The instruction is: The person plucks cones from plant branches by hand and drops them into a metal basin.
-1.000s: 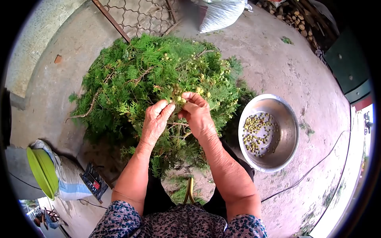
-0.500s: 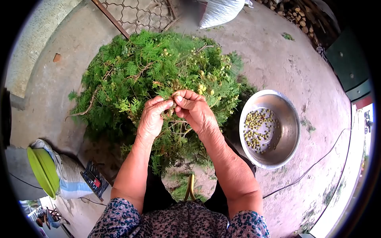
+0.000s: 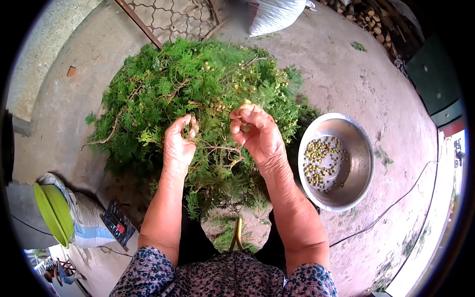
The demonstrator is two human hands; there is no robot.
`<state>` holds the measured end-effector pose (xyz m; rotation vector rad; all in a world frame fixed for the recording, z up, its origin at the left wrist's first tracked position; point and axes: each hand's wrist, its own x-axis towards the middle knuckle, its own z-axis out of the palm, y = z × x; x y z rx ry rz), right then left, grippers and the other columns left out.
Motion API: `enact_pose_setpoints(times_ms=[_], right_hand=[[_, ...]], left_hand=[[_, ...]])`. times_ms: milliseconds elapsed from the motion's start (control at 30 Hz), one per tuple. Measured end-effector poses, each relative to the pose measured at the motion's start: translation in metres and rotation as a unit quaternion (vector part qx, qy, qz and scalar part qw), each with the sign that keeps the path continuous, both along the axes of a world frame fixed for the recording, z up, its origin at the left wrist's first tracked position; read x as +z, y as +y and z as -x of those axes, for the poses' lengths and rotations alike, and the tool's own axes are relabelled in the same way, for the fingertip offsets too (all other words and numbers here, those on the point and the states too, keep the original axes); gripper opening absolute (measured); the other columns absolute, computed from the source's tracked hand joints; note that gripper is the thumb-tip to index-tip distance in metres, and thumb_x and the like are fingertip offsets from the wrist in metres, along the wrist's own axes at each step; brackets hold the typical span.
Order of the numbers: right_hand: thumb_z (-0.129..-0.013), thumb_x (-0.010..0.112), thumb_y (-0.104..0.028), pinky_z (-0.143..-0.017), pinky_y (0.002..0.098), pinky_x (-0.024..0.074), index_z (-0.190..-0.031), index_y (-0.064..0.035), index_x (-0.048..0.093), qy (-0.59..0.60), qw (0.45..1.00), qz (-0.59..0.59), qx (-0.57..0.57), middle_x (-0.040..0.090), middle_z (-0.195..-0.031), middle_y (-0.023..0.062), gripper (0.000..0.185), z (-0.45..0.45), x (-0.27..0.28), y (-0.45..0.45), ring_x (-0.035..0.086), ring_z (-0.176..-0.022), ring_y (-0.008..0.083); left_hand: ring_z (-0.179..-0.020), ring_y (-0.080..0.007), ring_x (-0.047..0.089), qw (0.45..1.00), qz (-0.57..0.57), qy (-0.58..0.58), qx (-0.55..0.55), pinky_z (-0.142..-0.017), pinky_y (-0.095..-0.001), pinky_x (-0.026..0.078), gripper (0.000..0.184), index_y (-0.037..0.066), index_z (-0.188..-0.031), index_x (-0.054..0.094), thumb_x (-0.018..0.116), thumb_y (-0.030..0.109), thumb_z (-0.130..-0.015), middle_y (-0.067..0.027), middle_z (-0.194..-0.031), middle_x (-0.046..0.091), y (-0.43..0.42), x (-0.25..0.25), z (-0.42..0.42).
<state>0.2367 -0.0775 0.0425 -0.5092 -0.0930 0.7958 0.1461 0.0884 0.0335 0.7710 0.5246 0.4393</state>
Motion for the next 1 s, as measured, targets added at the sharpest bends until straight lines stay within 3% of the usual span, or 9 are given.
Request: enact_pose_setpoints(times_ms=[100,200,400,533,667,733,800,933,1000], right_hand=[[-0.074,0.047,0.001,-0.043,0.023,0.0341,-0.087,-0.0032,0.054,-0.005,0.997,0.082,-0.006,0.053,-0.083,0.0102,0.015,0.001,0.0,-0.001,0.049,-0.057,0.0157],[-0.073,0.05,0.004,-0.041,0.0235,0.0335,-0.082,-0.0031,0.052,0.041,0.984,0.175,-0.015,0.054,-0.075,0.0093,0.012,0.004,-0.011,0.002,0.049,-0.053,0.0138],[-0.078,0.053,-0.001,-0.036,0.0237,0.0285,-0.079,-0.0017,0.052,0.05,0.964,0.257,-0.038,0.05,-0.066,0.0051,0.002,0.009,-0.021,0.01,0.042,-0.043,0.0112],[-0.085,0.054,-0.007,-0.033,0.022,0.026,-0.084,0.0038,0.054,-0.056,0.951,0.3,-0.049,0.048,-0.058,0.0034,0.011,0.014,-0.015,0.016,0.04,-0.041,0.0067],[-0.082,0.057,-0.008,-0.036,0.0237,0.031,-0.082,0.002,0.057,-0.201,0.903,0.374,0.067,0.047,-0.055,-0.0003,0.01,0.018,-0.009,0.017,0.04,-0.042,0.0065],[-0.081,0.06,-0.011,-0.041,0.0251,0.035,-0.081,0.0018,0.058,-0.343,0.826,0.444,0.053,0.048,-0.054,-0.0002,0.013,0.02,-0.016,0.02,0.042,-0.044,0.0071],[-0.08,0.063,-0.013,-0.044,0.0263,0.0377,-0.078,0.0024,0.056,-0.319,0.833,0.449,0.058,0.051,-0.056,0.0012,0.017,0.019,-0.019,0.023,0.045,-0.046,0.0077],[-0.079,0.062,-0.011,-0.042,0.0243,0.0361,-0.076,0.0012,0.057,-0.261,0.862,0.434,0.001,0.051,-0.055,0.001,0.014,0.024,-0.028,0.025,0.044,-0.045,0.0066],[-0.079,0.062,-0.01,-0.041,0.0235,0.0357,-0.076,0.0012,0.057,-0.246,0.87,0.428,-0.002,0.052,-0.055,0.0011,0.012,0.03,-0.03,0.027,0.043,-0.044,0.0062]], left_hand=[[-0.059,-0.0125,0.046,0.999,-0.042,0.015,0.008,-0.057,-0.0247,0.035,0.014,0.004,-0.07,0.057,0.059,0.017,-0.076,-0.0037,-0.068,0.056,0.001,0.003,-0.001],[-0.058,-0.0126,0.046,0.997,-0.069,0.012,0.014,-0.056,-0.0247,0.036,0.014,0.004,-0.069,0.056,0.058,0.016,-0.076,-0.004,-0.068,0.057,0.001,0.004,0.0],[-0.057,-0.0113,0.047,0.997,-0.074,0.007,-0.009,-0.053,-0.0236,0.035,0.013,0.005,-0.069,0.057,0.06,0.015,-0.076,-0.0039,-0.066,0.057,0.003,0.005,0.002],[-0.058,-0.0103,0.048,0.992,-0.114,0.042,-0.022,-0.052,-0.0237,0.036,0.012,0.005,-0.067,0.058,0.062,0.014,-0.075,-0.0039,-0.067,0.059,0.006,0.003,0.0],[-0.065,-0.0097,0.052,0.981,-0.169,0.084,-0.042,-0.052,-0.0229,0.033,0.009,0.005,-0.07,0.059,0.062,0.013,-0.075,-0.0037,-0.072,0.061,0.0,0.006,-0.001],[-0.062,-0.0083,0.051,0.978,-0.175,0.086,-0.069,-0.049,-0.0226,0.033,0.012,0.007,-0.068,0.059,0.063,0.014,-0.076,-0.0025,-0.071,0.061,0.0,0.006,-0.002],[-0.06,-0.0076,0.051,0.977,-0.178,0.086,-0.082,-0.048,-0.0225,0.034,0.013,0.008,-0.067,0.06,0.064,0.015,-0.077,-0.0018,-0.07,0.062,0.0,0.006,-0.001],[-0.051,-0.0088,0.05,0.891,-0.395,0.198,-0.101,-0.046,-0.0244,0.036,0.016,0.005,-0.072,0.063,0.065,0.02,-0.078,-0.0007,-0.067,0.061,0.009,-0.005,0.001],[-0.053,-0.0097,0.05,0.786,-0.583,0.199,-0.06,-0.049,-0.0253,0.039,0.016,0.001,-0.077,0.065,0.066,0.018,-0.076,0.0003,-0.064,0.059,0.002,0.0,-0.001]])
